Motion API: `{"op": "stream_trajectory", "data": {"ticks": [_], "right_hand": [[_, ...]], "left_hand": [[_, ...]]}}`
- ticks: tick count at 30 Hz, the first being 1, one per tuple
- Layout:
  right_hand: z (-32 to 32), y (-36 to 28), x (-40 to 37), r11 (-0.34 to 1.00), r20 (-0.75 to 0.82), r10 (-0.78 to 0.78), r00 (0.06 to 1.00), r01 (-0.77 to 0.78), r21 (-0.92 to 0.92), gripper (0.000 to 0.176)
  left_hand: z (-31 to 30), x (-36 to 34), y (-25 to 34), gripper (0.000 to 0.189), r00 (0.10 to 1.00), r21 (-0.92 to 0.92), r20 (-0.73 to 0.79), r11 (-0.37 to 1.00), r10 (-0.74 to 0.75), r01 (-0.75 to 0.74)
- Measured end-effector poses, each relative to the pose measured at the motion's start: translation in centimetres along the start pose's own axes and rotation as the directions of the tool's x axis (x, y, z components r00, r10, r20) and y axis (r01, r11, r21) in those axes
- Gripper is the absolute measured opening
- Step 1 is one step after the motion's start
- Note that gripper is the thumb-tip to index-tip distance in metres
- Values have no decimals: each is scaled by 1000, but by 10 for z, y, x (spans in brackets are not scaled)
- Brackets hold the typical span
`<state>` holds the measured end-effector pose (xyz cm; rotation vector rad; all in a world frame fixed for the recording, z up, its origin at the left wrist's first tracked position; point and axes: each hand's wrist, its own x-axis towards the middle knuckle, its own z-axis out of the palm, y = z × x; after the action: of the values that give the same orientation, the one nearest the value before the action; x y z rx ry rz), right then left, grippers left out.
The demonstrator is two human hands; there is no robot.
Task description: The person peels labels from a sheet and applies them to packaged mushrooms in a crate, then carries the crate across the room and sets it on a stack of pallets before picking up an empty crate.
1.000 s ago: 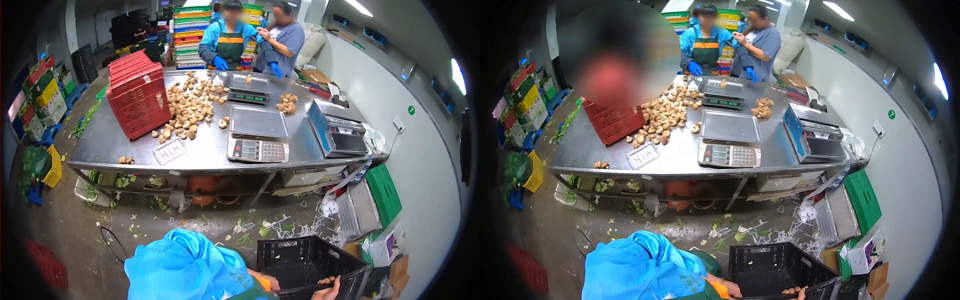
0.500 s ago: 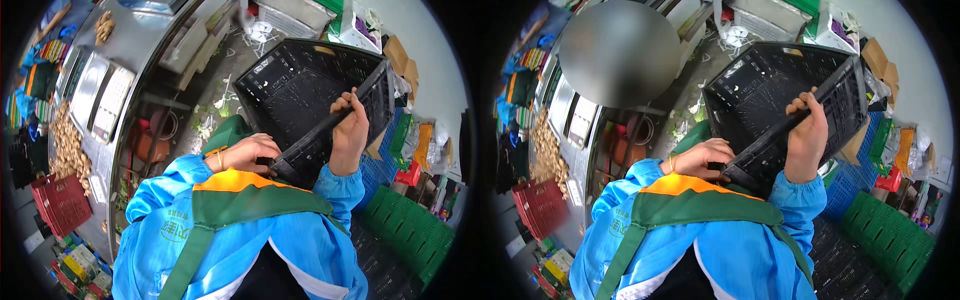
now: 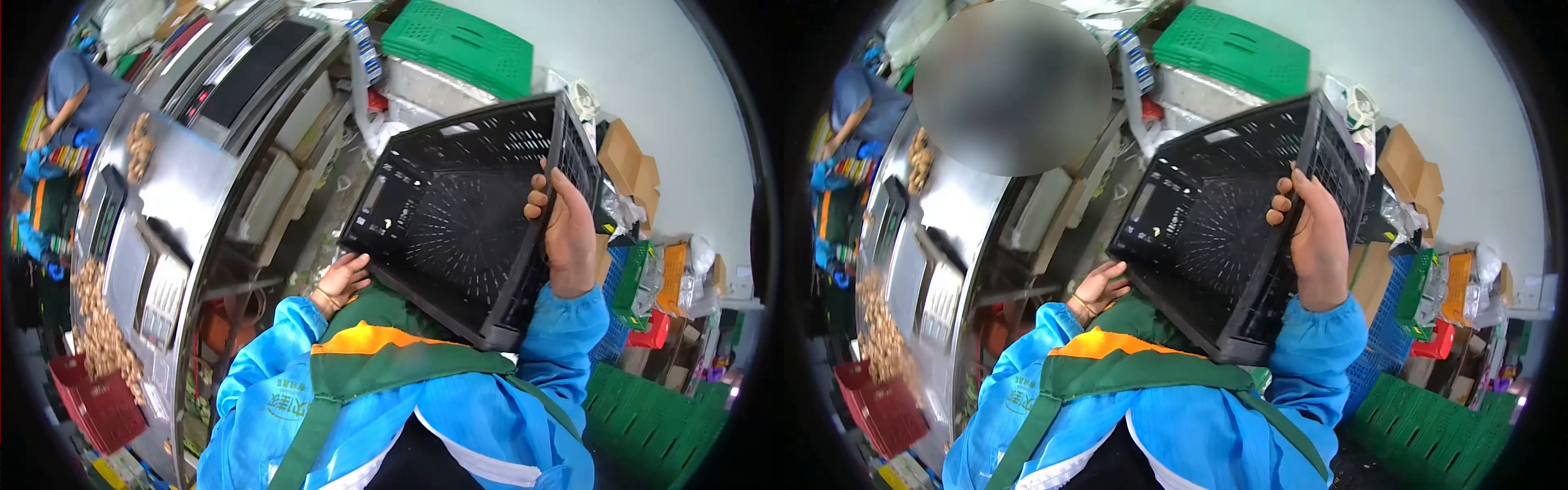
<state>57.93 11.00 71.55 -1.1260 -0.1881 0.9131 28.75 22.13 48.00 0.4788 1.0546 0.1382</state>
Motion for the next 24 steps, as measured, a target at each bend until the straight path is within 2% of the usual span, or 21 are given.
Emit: {"op": "stream_trajectory", "data": {"ticks": [2,3,5,6,7,8,10,11,12,13,14,15,16,18,20,21,23,24], "right_hand": [[7,-32,21,999,49,8,999,-6,-46,25],[11,-48,30,996,67,-19,998,25,-91,26],[23,-82,43,991,79,-46,996,55,-120,33],[26,-100,48,992,158,-61,986,77,-102,36],[34,-115,47,984,156,-107,982,127,-123,36],[40,-127,46,972,154,-164,974,187,-144,36],[32,-151,55,952,240,-243,940,279,-128,35],[32,-154,58,918,157,-322,934,348,-189,46],[22,-160,60,913,108,-346,932,361,-191,46],[11,-170,67,929,79,-346,935,353,-106,44],[-6,-183,71,937,56,-347,936,348,-12,43],[-31,-186,72,931,29,-364,931,364,-4,43],[-59,-183,77,920,15,-384,923,385,-71,37],[-98,-206,112,922,-65,-349,935,330,-205,32],[-144,-201,154,883,51,-396,917,396,-253,32],[-164,-207,159,887,66,-399,915,403,-227,32],[-186,-206,195,904,-134,-396,908,361,-227,31],[-204,-207,218,911,-81,-383,920,361,-198,31]], "left_hand": [[15,44,29,62,967,-172,-143,968,-210,184],[-2,94,25,55,977,-282,73,935,-202,215],[4,132,59,51,917,-277,254,886,-306,372],[17,149,77,51,884,-277,322,860,-338,429],[34,152,94,51,874,-233,408,895,-264,380],[47,171,104,41,886,-235,358,890,-294,391],[80,196,132,30,873,-99,402,935,-276,342],[91,219,148,19,892,-60,367,951,-263,305],[71,285,151,14,487,-55,823,812,-292,581],[102,268,167,12,705,-95,648,887,-289,452],[139,238,184,10,874,-93,429,951,-229,295],[151,234,186,11,888,-103,416,960,-197,261],[157,236,185,11,901,-123,407,968,-152,219],[177,230,205,15,925,-122,361,978,-117,171],[184,249,240,16,891,-101,430,973,-148,210],[202,243,248,19,895,-91,420,975,-147,202],[231,250,263,21,911,-74,398,986,-106,147],[240,246,275,23,929,-57,359,991,-89,117]]}}
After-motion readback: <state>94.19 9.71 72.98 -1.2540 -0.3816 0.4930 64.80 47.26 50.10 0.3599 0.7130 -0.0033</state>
